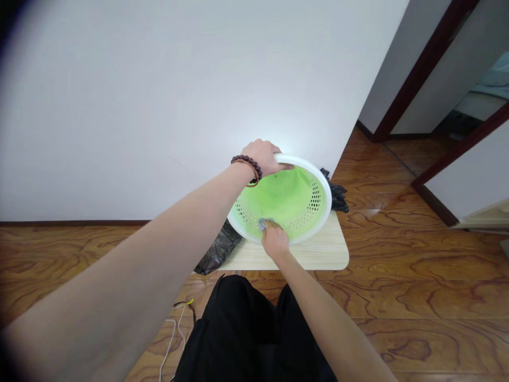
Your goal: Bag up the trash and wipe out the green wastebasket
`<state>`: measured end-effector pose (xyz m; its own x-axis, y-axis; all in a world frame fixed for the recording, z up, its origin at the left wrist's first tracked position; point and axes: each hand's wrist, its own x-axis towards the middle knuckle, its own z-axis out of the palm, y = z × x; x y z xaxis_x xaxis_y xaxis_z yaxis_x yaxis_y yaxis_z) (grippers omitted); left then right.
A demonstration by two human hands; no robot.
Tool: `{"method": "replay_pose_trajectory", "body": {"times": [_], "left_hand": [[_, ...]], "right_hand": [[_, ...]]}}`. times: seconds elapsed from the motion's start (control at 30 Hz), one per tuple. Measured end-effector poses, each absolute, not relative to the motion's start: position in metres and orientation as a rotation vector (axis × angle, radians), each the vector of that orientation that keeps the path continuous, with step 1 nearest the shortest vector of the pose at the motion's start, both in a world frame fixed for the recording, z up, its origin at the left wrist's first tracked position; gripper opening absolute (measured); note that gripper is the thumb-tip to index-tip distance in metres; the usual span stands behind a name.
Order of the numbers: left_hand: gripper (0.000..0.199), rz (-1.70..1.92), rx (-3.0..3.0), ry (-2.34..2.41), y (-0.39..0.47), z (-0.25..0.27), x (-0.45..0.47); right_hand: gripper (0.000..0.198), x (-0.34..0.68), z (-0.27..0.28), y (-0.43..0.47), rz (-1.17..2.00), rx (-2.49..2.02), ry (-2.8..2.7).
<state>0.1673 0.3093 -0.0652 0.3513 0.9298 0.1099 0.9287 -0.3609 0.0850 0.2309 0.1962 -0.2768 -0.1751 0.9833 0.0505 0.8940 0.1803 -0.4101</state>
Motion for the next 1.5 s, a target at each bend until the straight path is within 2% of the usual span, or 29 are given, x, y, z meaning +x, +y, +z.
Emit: {"method": "replay_pose_trajectory", "body": {"times": [0.27,0.43,0.57,0.67,0.73,0.8,0.97,1.07,1.23,1.5], "left_hand": [[0.047,0.302,2.406,1.981,0.294,-0.078,0.140],[0.046,0.097,2.246,2.186,0.301,-0.063,0.141],[0.062,0.180,2.462,2.103,0.303,-0.047,0.157],[0.078,0.213,2.745,1.838,0.305,-0.045,0.167],[0.081,0.198,2.870,1.636,0.307,-0.047,0.170],[0.075,0.148,2.852,1.566,0.309,-0.049,0.171],[0.044,0.088,2.664,1.718,0.312,-0.053,0.170],[0.042,0.083,2.689,1.765,0.313,-0.052,0.168],[0.043,0.074,2.769,1.741,0.313,-0.052,0.167],[0.045,0.071,2.821,1.611,0.317,-0.055,0.176]], "right_hand": [[0.034,0.296,-0.252,0.175,0.219,-1.688,-2.385],[0.031,0.319,-0.234,0.179,0.149,-1.567,-2.587],[0.036,0.311,-0.228,0.183,0.226,-1.473,-2.671],[0.035,0.308,-0.230,0.185,0.263,-1.466,-2.696],[0.033,0.310,-0.234,0.188,0.285,-1.492,-2.685],[0.033,0.311,-0.239,0.195,0.335,-1.577,-2.626],[0.036,0.302,-0.242,0.230,0.385,-1.842,-2.235],[0.037,0.289,-0.246,0.248,0.386,-1.926,-2.113],[0.029,0.259,-0.267,0.250,0.475,-1.894,-2.349],[0.037,0.243,-0.260,0.215,0.539,-1.765,-2.353]]}}
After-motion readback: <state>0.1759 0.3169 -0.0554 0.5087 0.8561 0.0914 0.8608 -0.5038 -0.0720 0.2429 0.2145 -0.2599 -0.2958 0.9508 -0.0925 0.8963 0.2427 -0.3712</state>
